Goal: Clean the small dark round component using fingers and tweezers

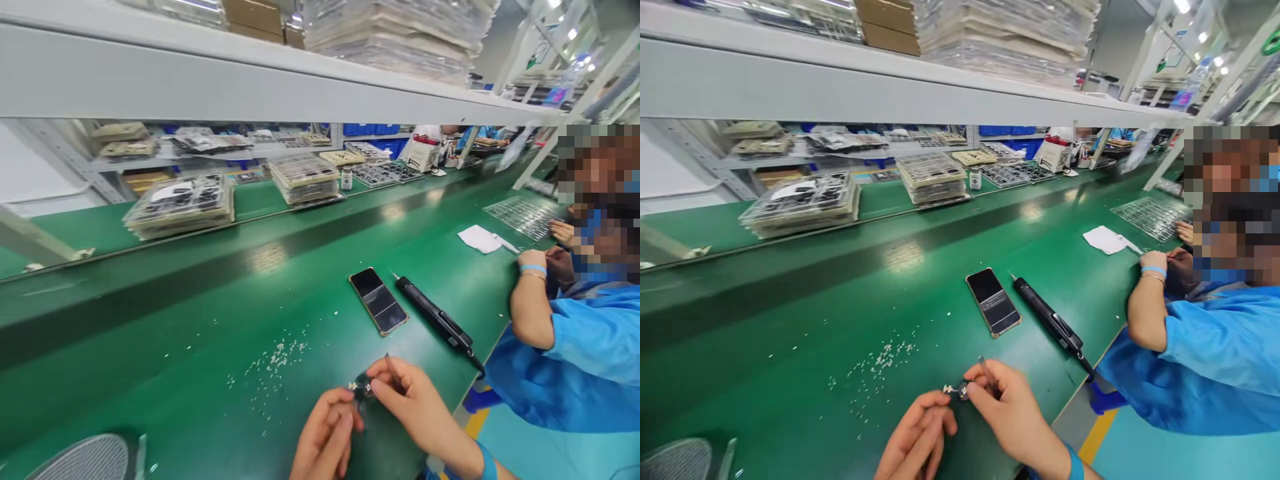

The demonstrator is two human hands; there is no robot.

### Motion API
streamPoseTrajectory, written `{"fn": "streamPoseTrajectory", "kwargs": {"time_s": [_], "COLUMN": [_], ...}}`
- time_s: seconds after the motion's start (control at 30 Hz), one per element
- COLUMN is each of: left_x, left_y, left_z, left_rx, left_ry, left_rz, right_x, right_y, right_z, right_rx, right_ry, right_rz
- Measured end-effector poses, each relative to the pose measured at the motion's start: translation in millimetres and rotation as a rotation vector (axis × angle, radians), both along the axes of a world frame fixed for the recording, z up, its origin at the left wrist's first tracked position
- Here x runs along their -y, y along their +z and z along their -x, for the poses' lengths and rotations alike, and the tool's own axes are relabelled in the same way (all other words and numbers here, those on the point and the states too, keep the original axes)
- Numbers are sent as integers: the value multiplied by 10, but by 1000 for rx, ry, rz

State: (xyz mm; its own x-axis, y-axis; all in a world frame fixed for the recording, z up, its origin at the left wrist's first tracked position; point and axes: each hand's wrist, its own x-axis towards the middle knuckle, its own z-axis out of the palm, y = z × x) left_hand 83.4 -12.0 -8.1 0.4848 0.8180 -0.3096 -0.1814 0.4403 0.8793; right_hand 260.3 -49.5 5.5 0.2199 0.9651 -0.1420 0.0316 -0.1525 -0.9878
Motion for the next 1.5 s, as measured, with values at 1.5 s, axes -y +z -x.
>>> {"fn": "streamPoseTrajectory", "kwargs": {"time_s": [1.5], "left_x": [-415], "left_y": [-32], "left_z": [106], "left_rx": [-286], "left_ry": [284], "left_rz": [-120], "right_x": [10], "right_y": [40], "right_z": [459], "right_rx": [926], "right_ry": [-98], "right_rz": [-1068]}}
